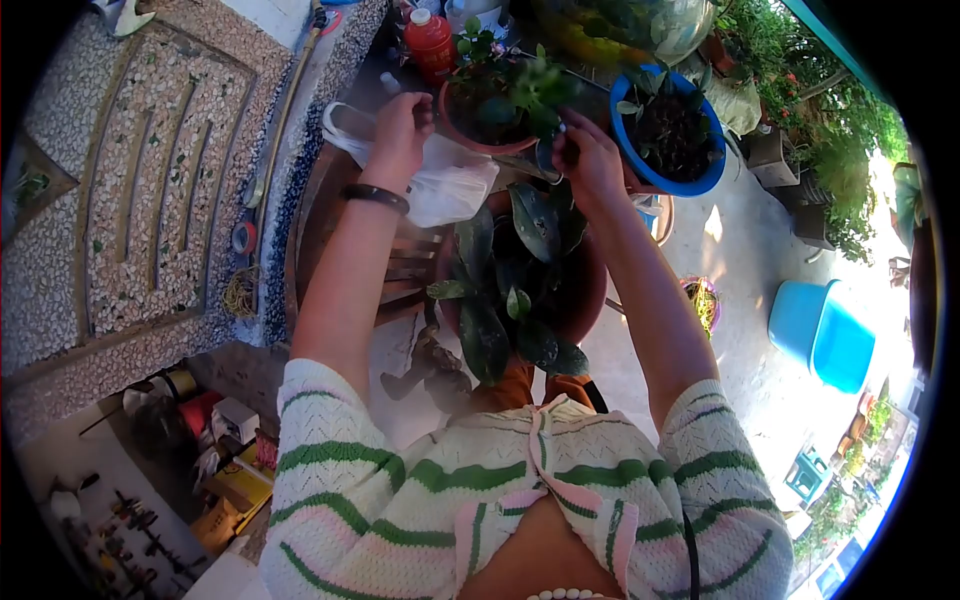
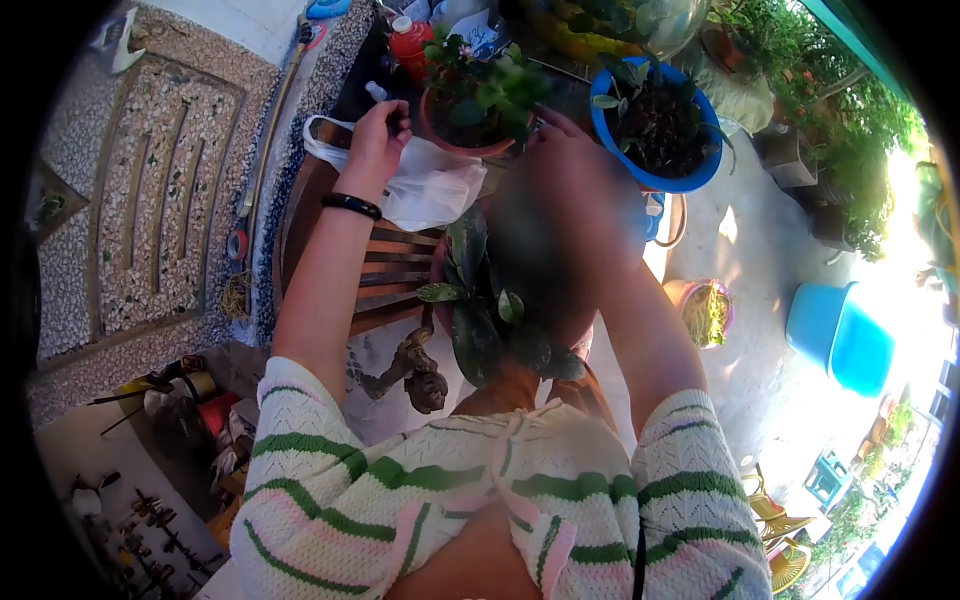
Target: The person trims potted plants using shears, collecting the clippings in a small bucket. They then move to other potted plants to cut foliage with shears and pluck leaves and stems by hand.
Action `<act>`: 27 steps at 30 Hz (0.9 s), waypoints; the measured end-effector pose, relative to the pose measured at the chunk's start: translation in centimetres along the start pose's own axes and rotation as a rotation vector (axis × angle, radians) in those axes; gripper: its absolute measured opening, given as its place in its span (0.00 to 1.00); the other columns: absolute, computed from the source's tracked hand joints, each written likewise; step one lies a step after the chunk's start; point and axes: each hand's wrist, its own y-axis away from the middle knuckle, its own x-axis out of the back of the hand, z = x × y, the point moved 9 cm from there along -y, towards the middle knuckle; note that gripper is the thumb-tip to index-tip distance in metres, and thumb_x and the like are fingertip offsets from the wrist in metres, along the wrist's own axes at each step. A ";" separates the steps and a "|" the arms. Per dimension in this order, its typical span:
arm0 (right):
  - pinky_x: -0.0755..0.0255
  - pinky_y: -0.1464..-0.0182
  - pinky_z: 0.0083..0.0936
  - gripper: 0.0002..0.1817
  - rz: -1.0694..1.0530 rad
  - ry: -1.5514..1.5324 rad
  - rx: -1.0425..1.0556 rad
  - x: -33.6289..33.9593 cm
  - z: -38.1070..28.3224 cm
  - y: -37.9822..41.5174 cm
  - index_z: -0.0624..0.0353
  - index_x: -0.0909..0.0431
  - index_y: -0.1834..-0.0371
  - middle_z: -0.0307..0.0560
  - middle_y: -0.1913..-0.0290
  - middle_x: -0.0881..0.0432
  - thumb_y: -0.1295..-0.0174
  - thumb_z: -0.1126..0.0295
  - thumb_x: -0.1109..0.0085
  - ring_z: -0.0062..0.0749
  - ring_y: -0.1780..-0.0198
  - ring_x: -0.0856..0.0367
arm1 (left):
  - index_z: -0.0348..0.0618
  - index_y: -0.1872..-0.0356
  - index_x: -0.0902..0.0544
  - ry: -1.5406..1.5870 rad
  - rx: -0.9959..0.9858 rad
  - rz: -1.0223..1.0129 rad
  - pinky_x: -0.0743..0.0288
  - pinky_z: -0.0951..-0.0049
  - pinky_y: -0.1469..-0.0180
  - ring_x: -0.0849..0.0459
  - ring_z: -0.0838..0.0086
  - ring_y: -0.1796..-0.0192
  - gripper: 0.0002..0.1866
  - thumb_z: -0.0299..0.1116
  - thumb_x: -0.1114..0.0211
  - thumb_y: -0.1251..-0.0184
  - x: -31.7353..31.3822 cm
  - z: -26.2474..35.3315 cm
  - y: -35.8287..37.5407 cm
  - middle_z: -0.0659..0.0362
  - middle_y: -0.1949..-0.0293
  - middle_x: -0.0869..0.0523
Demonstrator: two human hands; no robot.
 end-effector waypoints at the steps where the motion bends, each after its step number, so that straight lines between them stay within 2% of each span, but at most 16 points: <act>1: 0.35 0.70 0.17 0.16 0.003 -0.015 -0.030 -0.1 0.1 -0.9 0.61 0.31 0.48 0.38 0.73 0.28 0.38 0.73 0.59 0.23 0.73 0.29 | 0.37 0.61 0.23 -0.006 0.021 -0.047 0.40 0.83 0.78 0.33 0.81 0.77 0.09 0.27 0.48 0.39 -0.3 -0.2 0.4 0.64 0.75 0.27; 2: 0.35 0.70 0.17 0.16 0.007 -0.029 -0.060 -0.1 0.3 -1.5 0.62 0.31 0.47 0.38 0.74 0.28 0.38 0.73 0.59 0.22 0.74 0.30 | 0.36 0.61 0.23 -0.012 0.043 -0.095 0.40 0.84 0.78 0.33 0.82 0.77 0.09 0.27 0.49 0.38 -0.6 -0.5 0.7 0.64 0.75 0.27; 5: 0.35 0.70 0.16 0.16 -0.172 -0.115 -0.132 -1.0 0.8 -1.9 0.63 0.30 0.48 0.38 0.73 0.27 0.40 0.75 0.57 0.21 0.71 0.29 | 0.36 0.56 0.24 -0.146 0.040 -0.249 0.42 0.85 0.78 0.34 0.83 0.77 0.13 0.27 0.52 0.39 -2.2 -0.9 2.2 0.65 0.75 0.27; 9: 0.35 0.70 0.16 0.14 -0.219 -0.038 -0.162 -1.7 1.6 -0.9 0.61 0.28 0.52 0.37 0.74 0.28 0.40 0.73 0.56 0.21 0.72 0.30 | 0.38 0.46 0.27 -0.361 -0.034 -0.371 0.45 0.86 0.78 0.36 0.84 0.78 0.20 0.24 0.55 0.40 -5.4 -0.6 5.4 0.65 0.75 0.28; 10: 0.35 0.70 0.16 0.13 -0.211 -0.007 -0.152 -1.9 1.5 -0.5 0.60 0.28 0.52 0.37 0.74 0.28 0.40 0.73 0.56 0.21 0.73 0.30 | 0.42 0.38 0.34 -0.395 -0.053 -0.414 0.46 0.87 0.79 0.38 0.86 0.78 0.26 0.24 0.55 0.41 -6.2 -0.7 5.9 0.66 0.76 0.29; 13: 0.36 0.71 0.16 0.13 -0.229 0.029 -0.149 -2.3 1.8 -0.3 0.58 0.28 0.52 0.37 0.75 0.28 0.39 0.73 0.56 0.20 0.73 0.31 | 0.47 0.34 0.40 -0.481 -0.055 -0.553 0.47 0.87 0.79 0.40 0.87 0.79 0.29 0.24 0.54 0.41 -8.2 -1.2 6.7 0.66 0.77 0.29; 16: 0.37 0.73 0.15 0.13 -0.250 0.021 -0.141 -2.8 2.1 -0.4 0.57 0.27 0.52 0.36 0.76 0.28 0.40 0.73 0.55 0.18 0.75 0.32 | 0.54 0.31 0.46 -0.453 0.044 -0.608 0.46 0.86 0.80 0.40 0.87 0.81 0.34 0.24 0.54 0.42 -9.0 -1.8 6.5 0.66 0.78 0.29; 19: 0.39 0.74 0.14 0.12 -0.287 0.120 -0.082 -2.7 1.9 -0.6 0.57 0.25 0.54 0.35 0.79 0.30 0.40 0.73 0.54 0.17 0.77 0.33 | 0.57 0.31 0.46 -0.497 0.017 -0.662 0.46 0.86 0.81 0.41 0.87 0.82 0.35 0.23 0.54 0.43 -10.4 -1.6 8.1 0.65 0.79 0.29; 23: 0.41 0.76 0.14 0.11 -0.281 0.205 -0.061 -2.4 1.8 -0.4 0.58 0.24 0.56 0.34 0.80 0.31 0.39 0.73 0.54 0.16 0.80 0.35 | 0.55 0.31 0.46 -0.569 0.078 -0.736 0.49 0.86 0.81 0.42 0.87 0.83 0.35 0.23 0.54 0.43 -11.5 -1.4 9.1 0.65 0.80 0.30; 27: 0.40 0.77 0.15 0.07 -0.271 0.276 -0.033 -1.9 1.5 -0.7 0.59 0.25 0.66 0.36 0.80 0.29 0.38 0.72 0.54 0.19 0.81 0.33 | 0.49 0.33 0.43 -0.651 0.116 -0.787 0.51 0.87 0.82 0.43 0.88 0.84 0.32 0.24 0.54 0.42 -12.4 -1.7 9.3 0.66 0.81 0.30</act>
